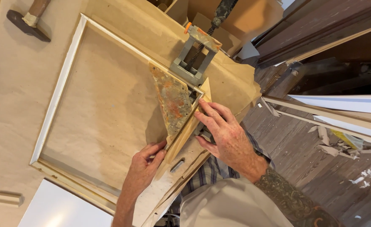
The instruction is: Assembling wooden picture frames by gluing, clamping, and hammering the components together.
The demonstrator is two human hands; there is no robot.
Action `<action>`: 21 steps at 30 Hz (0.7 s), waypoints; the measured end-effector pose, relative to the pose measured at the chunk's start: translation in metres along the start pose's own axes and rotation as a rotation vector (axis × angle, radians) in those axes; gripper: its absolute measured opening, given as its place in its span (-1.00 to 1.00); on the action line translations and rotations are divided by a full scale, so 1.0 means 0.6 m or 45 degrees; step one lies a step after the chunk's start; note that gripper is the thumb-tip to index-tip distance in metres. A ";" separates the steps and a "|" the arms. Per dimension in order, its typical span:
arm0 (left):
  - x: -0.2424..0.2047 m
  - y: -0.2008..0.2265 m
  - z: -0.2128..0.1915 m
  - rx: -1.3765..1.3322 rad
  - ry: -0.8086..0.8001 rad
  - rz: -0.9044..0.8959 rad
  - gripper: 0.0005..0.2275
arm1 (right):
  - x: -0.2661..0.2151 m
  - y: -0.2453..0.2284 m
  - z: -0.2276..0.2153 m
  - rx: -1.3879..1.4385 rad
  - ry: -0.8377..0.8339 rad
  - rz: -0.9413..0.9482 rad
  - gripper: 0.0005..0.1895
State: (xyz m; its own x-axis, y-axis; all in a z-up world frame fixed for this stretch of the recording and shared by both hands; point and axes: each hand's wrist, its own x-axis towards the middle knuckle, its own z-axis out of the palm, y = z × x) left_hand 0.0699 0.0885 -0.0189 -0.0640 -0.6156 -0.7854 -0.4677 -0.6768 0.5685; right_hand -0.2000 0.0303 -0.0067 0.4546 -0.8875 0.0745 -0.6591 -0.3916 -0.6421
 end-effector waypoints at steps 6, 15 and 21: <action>0.008 -0.006 0.000 -0.075 0.002 -0.076 -0.64 | 0.000 0.001 0.001 -0.001 -0.017 0.008 -0.35; 0.007 0.008 0.006 -0.277 0.048 -0.223 -0.66 | -0.002 0.004 0.004 0.014 -0.008 0.012 -0.32; 0.011 0.001 0.006 -0.192 0.027 -0.209 -0.66 | -0.003 0.006 0.005 0.035 -0.006 0.015 -0.32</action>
State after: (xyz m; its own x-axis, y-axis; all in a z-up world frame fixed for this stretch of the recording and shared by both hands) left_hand 0.0660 0.0851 -0.0246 0.0218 -0.4996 -0.8660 -0.3334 -0.8202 0.4649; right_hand -0.2014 0.0311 -0.0114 0.4494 -0.8911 0.0634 -0.6479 -0.3739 -0.6637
